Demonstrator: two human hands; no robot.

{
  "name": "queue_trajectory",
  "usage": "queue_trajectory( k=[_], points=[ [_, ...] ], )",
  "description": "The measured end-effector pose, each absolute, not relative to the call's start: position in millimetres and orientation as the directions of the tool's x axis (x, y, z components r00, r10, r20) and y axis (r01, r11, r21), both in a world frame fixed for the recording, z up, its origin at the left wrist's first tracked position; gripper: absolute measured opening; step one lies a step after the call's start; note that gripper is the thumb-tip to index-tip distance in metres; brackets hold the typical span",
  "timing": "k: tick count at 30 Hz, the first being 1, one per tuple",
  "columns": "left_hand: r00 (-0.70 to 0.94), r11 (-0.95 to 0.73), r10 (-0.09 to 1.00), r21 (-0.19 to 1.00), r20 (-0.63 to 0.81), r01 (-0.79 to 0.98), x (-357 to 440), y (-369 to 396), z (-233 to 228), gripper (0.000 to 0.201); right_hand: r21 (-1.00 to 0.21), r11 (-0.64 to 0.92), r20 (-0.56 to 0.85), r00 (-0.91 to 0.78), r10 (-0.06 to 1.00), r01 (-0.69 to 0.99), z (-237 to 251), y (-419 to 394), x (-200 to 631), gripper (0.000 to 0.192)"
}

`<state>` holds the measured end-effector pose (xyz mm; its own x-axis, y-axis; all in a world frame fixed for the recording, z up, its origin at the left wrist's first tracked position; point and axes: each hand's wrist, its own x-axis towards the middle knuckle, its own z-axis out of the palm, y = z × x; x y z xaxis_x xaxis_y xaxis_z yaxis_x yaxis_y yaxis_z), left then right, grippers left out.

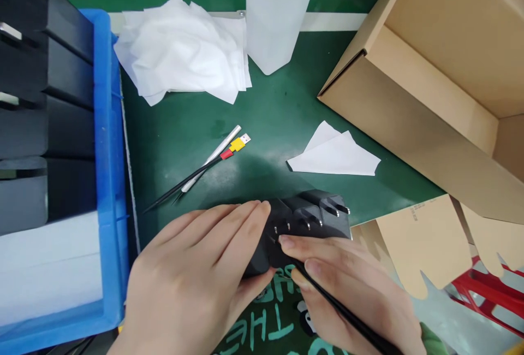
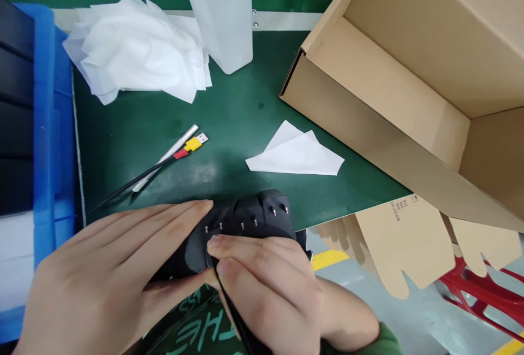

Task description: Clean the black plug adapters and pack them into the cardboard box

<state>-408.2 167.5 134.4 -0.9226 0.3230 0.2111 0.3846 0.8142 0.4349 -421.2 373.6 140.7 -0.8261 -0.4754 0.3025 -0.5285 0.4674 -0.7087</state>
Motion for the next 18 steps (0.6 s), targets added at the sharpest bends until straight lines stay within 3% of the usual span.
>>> queue_trajectory(
  k=[7,11,18],
  points=[
    [-0.927,0.813,0.314,0.446,0.205,0.374,-406.5,167.9,134.3,0.032,-0.718,0.391,0.352,-0.785,-0.510,-0.576,137.5,375.4,-422.9,0.032],
    [-0.924,0.816,0.319,0.434,0.211,0.381,-407.7,168.5,134.6,0.031,-0.702,0.396,0.323,-0.761,-0.563,-0.591,135.8,377.8,-425.0,0.029],
    [-0.924,0.819,0.315,0.431,0.214,0.379,-407.6,167.5,134.7,0.031,-0.722,0.401,0.308,-0.781,-0.544,-0.564,135.5,379.9,-423.9,0.033]
  ],
)
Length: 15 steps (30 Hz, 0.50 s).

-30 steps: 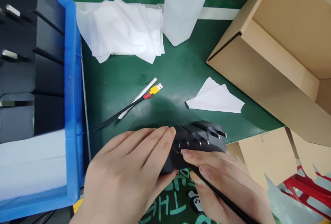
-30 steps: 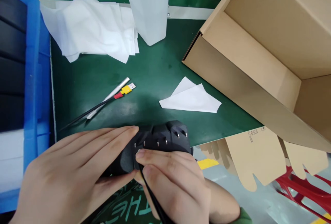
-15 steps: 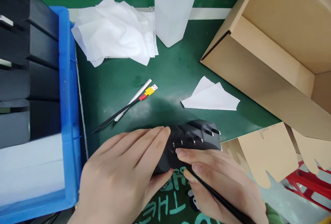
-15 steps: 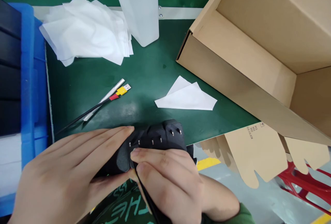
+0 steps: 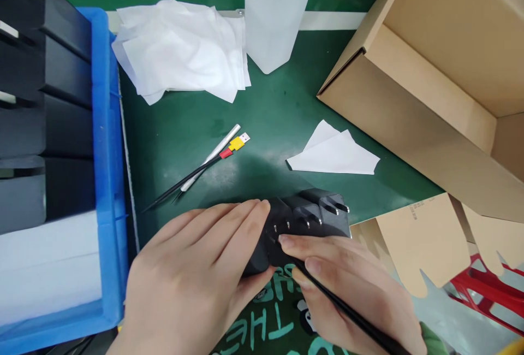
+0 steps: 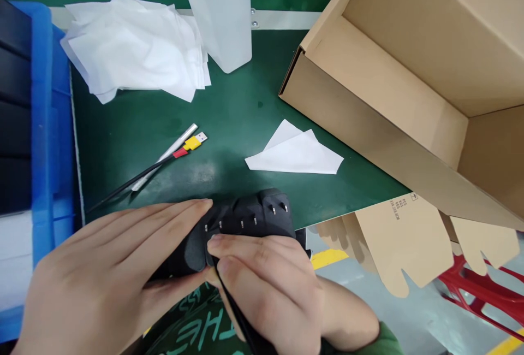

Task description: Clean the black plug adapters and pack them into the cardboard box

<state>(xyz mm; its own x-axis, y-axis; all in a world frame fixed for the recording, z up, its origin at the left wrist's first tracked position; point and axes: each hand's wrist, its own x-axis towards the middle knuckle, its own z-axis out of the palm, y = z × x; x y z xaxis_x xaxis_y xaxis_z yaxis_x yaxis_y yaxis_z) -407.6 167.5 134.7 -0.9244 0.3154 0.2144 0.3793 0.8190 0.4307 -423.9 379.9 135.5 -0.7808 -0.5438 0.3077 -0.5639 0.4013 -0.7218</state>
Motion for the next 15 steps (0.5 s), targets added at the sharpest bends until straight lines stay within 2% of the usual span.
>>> queue_trajectory(
  k=[7,12,15],
  points=[
    [-0.928,0.819,0.312,0.436,0.205,0.372,-406.2,167.7,134.0,0.032,-0.710,0.409,0.327,-0.783,-0.529,-0.573,137.0,378.1,-422.8,0.028],
    [-0.930,0.813,0.310,0.451,0.199,0.368,-406.5,168.7,134.5,0.032,-0.704,0.437,0.293,-0.790,-0.539,-0.559,135.9,377.2,-420.7,0.025],
    [-0.934,0.815,0.302,0.456,0.191,0.357,-406.7,168.5,134.9,0.032,-0.686,0.476,0.325,-0.817,-0.476,-0.550,134.3,373.5,-419.7,0.016]
  ],
)
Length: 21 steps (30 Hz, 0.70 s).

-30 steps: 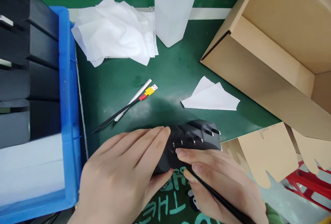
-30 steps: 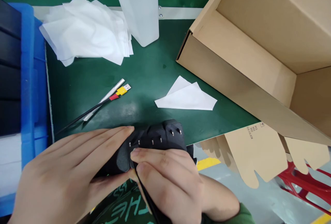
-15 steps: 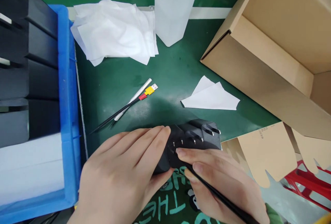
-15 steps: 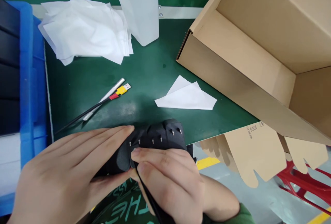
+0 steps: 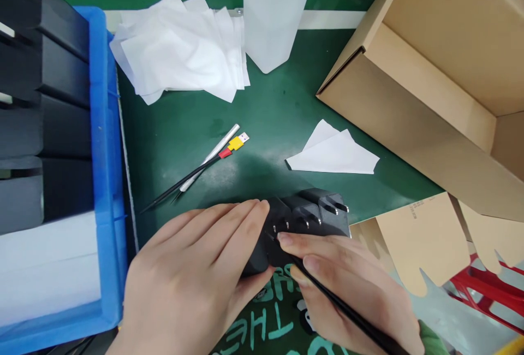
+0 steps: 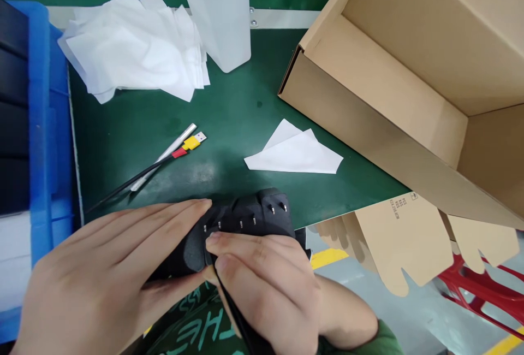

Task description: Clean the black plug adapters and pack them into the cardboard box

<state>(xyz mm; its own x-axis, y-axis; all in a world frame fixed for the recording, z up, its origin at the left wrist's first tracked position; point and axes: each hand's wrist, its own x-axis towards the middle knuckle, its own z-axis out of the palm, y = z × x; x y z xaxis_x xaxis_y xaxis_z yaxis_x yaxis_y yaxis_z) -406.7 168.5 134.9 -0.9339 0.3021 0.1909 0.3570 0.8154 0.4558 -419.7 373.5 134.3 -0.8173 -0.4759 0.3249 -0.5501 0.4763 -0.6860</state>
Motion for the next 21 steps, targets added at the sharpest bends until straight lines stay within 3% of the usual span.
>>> queue_trajectory(
  k=[4,13,16,21],
  points=[
    [-0.923,0.820,0.319,0.425,0.215,0.382,-407.3,167.5,135.1,0.031,-0.706,0.514,0.337,-0.869,-0.362,-0.488,132.0,368.4,-421.0,0.019],
    [-0.941,0.843,0.264,0.423,0.213,0.332,-406.5,171.7,128.5,0.030,-0.791,0.410,0.344,-0.885,-0.315,-0.453,125.5,393.9,-419.3,0.032],
    [-0.930,0.846,0.288,0.394,0.229,0.359,-406.0,172.0,129.3,0.033,-0.820,0.331,0.351,-0.867,-0.354,-0.467,128.6,399.1,-422.8,0.044],
    [-0.930,0.853,0.279,0.382,0.241,0.355,-405.4,171.1,132.3,0.029,-0.743,0.486,0.192,-0.843,-0.503,-0.460,143.2,400.8,-434.3,0.018]
  ],
)
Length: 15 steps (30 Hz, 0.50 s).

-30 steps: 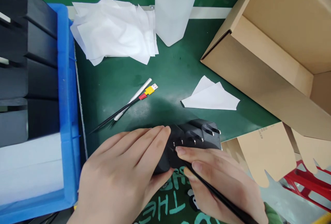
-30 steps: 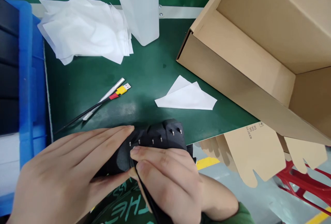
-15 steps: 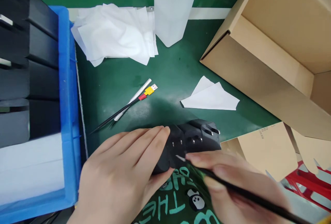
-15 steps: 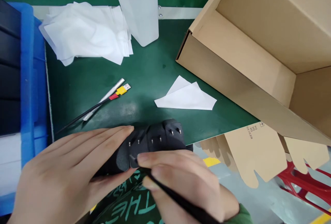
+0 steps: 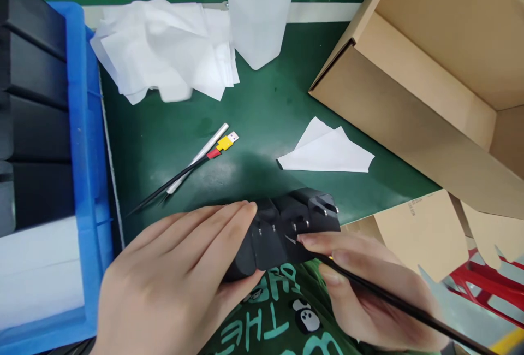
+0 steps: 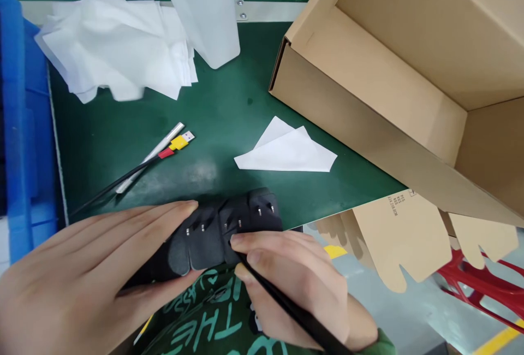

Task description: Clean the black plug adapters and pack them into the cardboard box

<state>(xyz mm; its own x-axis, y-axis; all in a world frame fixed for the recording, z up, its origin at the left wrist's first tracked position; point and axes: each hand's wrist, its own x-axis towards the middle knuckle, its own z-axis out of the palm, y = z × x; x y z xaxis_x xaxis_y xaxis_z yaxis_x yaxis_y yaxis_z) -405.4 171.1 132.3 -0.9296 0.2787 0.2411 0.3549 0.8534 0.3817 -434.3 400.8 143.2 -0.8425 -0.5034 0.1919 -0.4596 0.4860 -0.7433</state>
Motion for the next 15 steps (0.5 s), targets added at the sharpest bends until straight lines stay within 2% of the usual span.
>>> queue_trajectory(
  k=[8,13,15],
  points=[
    [-0.935,0.853,0.257,0.397,0.245,0.338,-404.6,170.0,131.4,0.030,-0.717,0.512,0.206,-0.845,-0.493,-0.473,147.3,398.2,-436.2,0.010],
    [-0.943,0.861,0.248,0.395,0.221,0.319,-404.7,171.4,132.3,0.029,-0.756,0.478,0.223,-0.862,-0.454,-0.447,145.3,399.0,-435.3,0.017],
    [-0.947,0.864,0.242,0.398,0.212,0.310,-404.2,171.3,132.2,0.029,-0.757,0.472,0.216,-0.855,-0.472,-0.452,145.3,399.9,-436.1,0.017]
  ],
)
